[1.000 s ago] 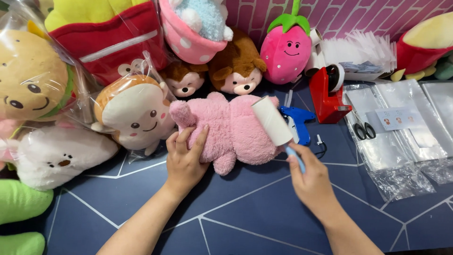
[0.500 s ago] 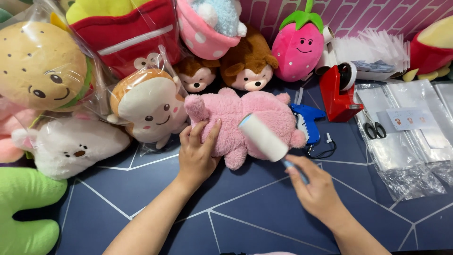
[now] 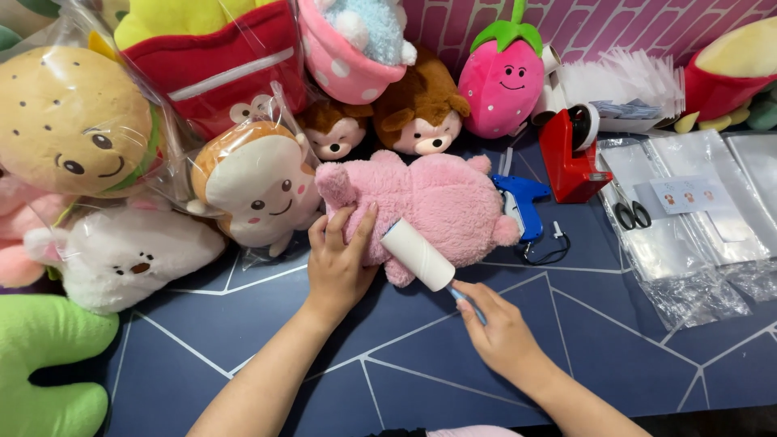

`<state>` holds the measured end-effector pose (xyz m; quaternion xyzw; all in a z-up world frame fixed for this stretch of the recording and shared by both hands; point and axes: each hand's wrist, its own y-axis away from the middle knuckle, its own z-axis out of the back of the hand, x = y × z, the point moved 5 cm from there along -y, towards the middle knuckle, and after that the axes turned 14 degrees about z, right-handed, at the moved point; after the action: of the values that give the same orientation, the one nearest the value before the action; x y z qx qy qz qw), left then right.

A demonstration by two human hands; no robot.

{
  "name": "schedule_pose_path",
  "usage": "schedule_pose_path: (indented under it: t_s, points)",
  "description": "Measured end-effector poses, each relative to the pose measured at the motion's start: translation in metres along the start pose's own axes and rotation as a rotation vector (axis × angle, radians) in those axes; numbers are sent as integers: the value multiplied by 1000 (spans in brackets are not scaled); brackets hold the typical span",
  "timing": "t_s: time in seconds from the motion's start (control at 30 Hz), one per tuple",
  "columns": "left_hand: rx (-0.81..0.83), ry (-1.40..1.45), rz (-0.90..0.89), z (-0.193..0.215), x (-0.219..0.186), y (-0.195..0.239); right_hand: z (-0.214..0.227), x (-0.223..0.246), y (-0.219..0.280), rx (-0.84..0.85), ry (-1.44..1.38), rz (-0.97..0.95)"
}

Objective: Using a lint roller to remove lint and dust from a pink plush toy.

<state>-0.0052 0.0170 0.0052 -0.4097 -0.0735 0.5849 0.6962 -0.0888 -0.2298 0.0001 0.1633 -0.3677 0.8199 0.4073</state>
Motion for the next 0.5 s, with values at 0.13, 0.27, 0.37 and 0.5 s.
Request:
schedule_pose_path:
  t_s: [0.13,0.27,0.37,0.5]
  points:
    - [-45,10,-19,4,-3,-1,36,-23,5,-128,22,-175]
    - [-13,12,-30,4,-3,-1,34,-57,22,-187,107,-383]
    - [7,4,-27,3,-1,1,13,-52,28,-91,109,-348]
    - [20,3,-12,0,0,2,-3,-17,15,22,-65,-170]
